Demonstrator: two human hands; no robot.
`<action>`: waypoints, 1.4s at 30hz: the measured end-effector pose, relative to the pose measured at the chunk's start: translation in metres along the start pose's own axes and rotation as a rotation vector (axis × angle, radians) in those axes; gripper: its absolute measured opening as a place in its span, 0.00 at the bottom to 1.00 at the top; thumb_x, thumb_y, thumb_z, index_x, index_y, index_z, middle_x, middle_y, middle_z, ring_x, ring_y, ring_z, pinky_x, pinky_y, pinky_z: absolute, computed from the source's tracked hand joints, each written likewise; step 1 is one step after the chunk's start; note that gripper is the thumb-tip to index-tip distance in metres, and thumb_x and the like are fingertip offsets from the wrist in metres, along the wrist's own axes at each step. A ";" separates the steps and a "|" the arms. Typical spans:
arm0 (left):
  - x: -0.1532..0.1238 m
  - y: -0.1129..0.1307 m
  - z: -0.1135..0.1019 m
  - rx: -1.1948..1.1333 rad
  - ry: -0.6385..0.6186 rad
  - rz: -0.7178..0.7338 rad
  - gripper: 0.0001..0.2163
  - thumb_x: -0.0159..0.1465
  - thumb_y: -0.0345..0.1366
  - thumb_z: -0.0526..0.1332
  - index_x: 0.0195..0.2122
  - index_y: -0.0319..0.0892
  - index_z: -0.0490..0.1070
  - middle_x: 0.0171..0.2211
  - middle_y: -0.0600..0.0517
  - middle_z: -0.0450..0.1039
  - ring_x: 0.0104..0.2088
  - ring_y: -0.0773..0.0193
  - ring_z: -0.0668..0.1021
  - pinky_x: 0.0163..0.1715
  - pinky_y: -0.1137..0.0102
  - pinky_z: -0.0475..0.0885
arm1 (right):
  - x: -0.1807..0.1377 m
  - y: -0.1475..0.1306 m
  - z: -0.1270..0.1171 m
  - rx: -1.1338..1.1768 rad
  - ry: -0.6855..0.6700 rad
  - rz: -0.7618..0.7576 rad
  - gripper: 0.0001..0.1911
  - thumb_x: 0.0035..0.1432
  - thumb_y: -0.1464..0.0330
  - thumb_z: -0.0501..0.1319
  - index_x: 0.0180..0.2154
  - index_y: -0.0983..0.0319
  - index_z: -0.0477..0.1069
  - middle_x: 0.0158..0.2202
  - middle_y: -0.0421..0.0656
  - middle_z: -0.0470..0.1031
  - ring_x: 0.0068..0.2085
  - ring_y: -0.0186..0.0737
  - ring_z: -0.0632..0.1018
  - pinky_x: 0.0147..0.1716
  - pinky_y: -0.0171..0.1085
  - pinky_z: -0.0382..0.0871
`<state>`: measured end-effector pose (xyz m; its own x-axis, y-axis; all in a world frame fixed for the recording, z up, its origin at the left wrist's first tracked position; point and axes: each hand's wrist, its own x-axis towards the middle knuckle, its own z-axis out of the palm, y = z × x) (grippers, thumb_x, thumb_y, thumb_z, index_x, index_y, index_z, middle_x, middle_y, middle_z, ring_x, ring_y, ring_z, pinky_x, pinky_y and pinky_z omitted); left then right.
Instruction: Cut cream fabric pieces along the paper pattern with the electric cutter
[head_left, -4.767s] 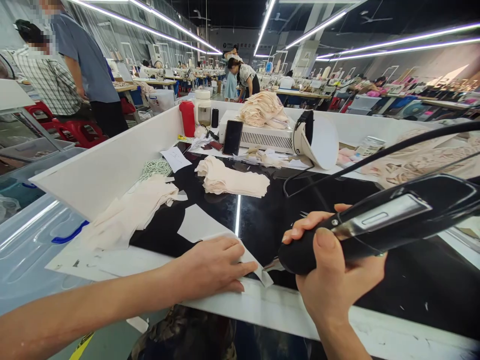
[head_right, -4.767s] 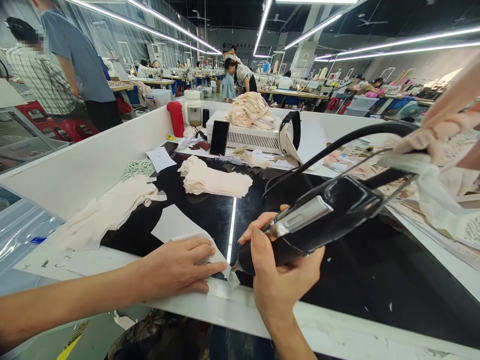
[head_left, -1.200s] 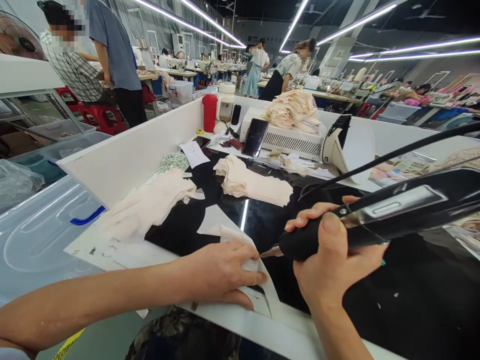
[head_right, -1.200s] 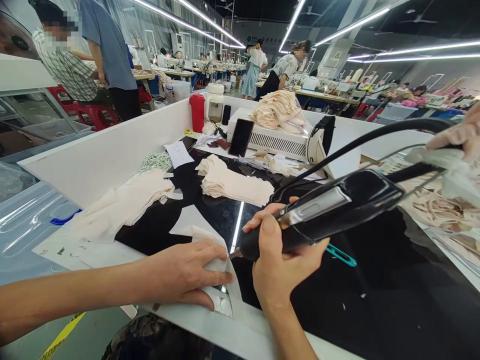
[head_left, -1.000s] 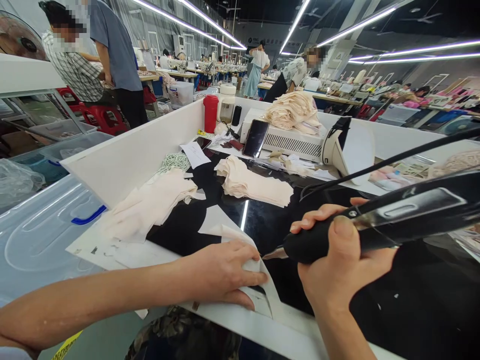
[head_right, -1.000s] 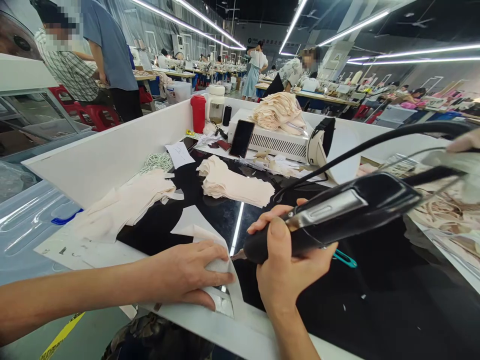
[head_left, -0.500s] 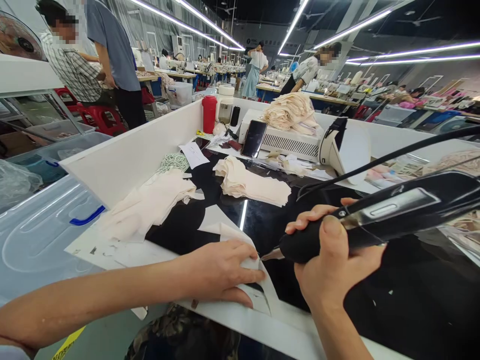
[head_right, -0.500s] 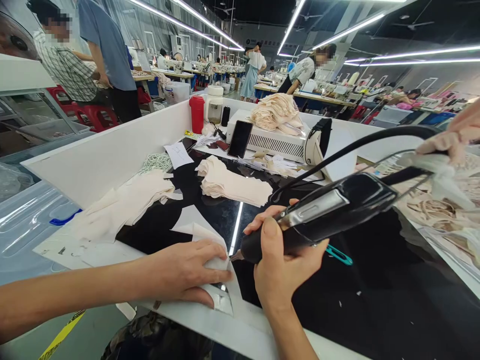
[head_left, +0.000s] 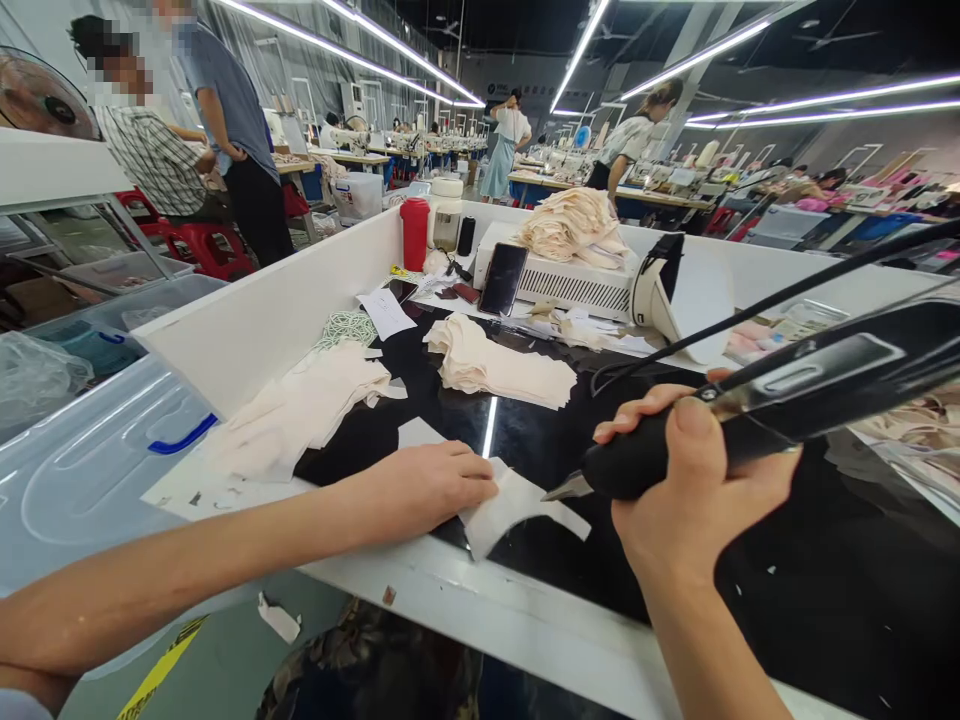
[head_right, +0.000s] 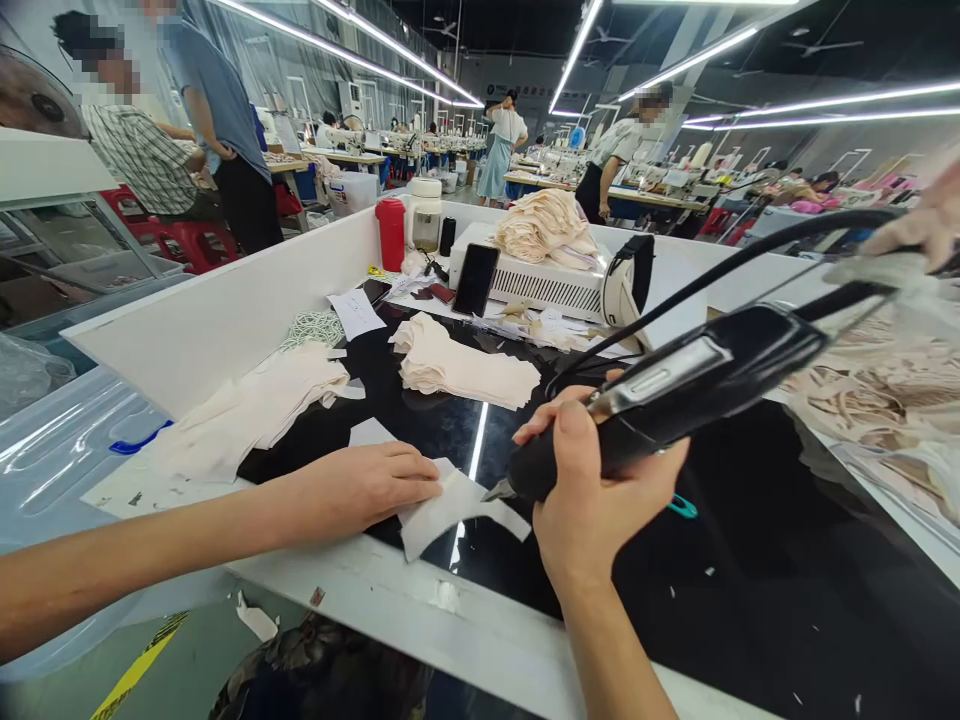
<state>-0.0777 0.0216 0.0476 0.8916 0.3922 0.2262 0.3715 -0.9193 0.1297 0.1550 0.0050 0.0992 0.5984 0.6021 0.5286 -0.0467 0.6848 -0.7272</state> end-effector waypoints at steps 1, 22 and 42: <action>0.001 0.005 0.001 0.043 0.001 -0.020 0.09 0.78 0.23 0.64 0.54 0.39 0.81 0.56 0.44 0.84 0.54 0.56 0.83 0.53 0.64 0.79 | 0.000 -0.005 -0.001 0.000 0.006 0.011 0.24 0.55 0.59 0.80 0.47 0.55 0.71 0.30 0.32 0.77 0.23 0.37 0.76 0.20 0.36 0.76; 0.010 0.045 -0.003 0.263 -0.085 -0.235 0.02 0.80 0.33 0.67 0.49 0.41 0.78 0.45 0.48 0.80 0.37 0.59 0.78 0.36 0.64 0.72 | -0.032 -0.019 -0.017 0.040 -0.035 0.091 0.25 0.55 0.60 0.83 0.48 0.56 0.75 0.30 0.34 0.78 0.23 0.38 0.78 0.21 0.37 0.79; 0.019 0.055 0.019 0.103 0.118 0.241 0.09 0.81 0.24 0.60 0.47 0.41 0.79 0.45 0.44 0.83 0.47 0.60 0.84 0.52 0.67 0.81 | -0.033 -0.019 -0.018 0.026 -0.055 0.073 0.26 0.56 0.58 0.84 0.48 0.56 0.75 0.30 0.34 0.78 0.23 0.37 0.77 0.21 0.37 0.78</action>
<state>-0.0356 -0.0221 0.0406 0.9233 0.1574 0.3503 0.1822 -0.9825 -0.0388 0.1501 -0.0350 0.0878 0.5482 0.6720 0.4980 -0.1096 0.6480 -0.7537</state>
